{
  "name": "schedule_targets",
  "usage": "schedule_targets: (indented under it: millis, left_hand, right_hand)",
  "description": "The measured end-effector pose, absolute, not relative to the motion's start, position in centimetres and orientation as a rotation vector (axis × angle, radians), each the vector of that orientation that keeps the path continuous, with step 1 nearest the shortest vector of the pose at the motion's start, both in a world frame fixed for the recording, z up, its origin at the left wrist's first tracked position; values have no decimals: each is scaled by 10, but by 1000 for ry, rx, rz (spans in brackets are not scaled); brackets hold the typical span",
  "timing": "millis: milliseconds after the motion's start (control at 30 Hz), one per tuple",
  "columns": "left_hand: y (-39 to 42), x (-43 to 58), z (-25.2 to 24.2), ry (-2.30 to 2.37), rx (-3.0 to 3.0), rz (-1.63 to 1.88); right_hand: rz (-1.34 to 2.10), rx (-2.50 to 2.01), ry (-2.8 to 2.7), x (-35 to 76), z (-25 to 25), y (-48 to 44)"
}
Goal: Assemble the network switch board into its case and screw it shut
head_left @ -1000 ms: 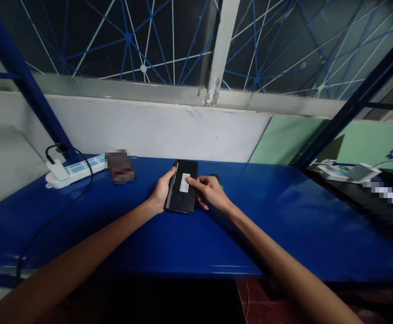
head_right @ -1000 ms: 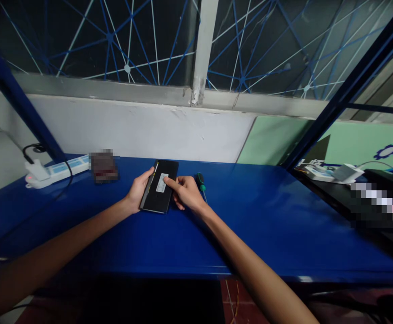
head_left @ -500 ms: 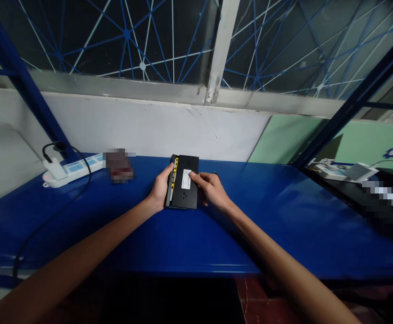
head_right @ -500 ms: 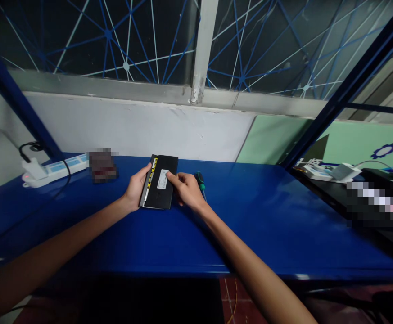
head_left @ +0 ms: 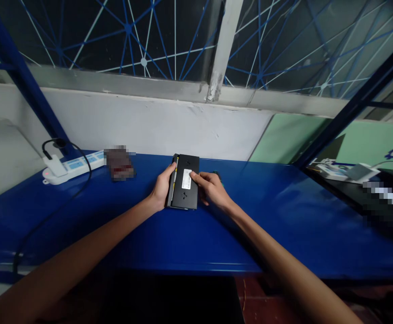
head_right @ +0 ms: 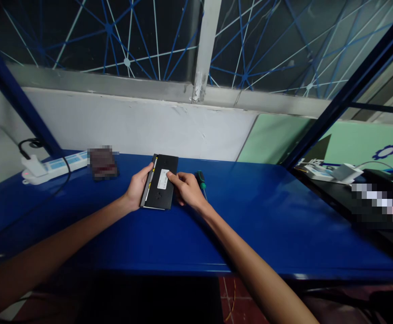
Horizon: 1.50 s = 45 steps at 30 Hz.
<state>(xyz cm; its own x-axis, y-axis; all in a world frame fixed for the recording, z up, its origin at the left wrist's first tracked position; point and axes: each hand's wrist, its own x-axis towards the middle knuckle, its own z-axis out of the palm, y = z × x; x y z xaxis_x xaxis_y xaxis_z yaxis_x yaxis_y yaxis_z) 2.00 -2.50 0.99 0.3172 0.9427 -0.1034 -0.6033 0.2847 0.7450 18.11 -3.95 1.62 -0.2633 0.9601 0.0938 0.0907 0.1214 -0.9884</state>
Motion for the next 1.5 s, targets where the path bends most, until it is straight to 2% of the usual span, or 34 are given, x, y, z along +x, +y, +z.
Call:
schedule_targets:
  millis: [233,500,967,1500]
  left_hand:
    - [-21,16,4,561,703,1020]
    - [-22,18,12,522,730,1131]
    - [-24,18,11,506,727,1060]
    - [-29,19,14,550,749,1115]
  right_hand:
    - [1289,-1060,-1552,181,17,-40]
    - [1130,-1082,-1527,181,18,-40]
    - [1239,-1036,-1515,181,17,-40]
    - [1182,-1121,-1682,185,24,-42]
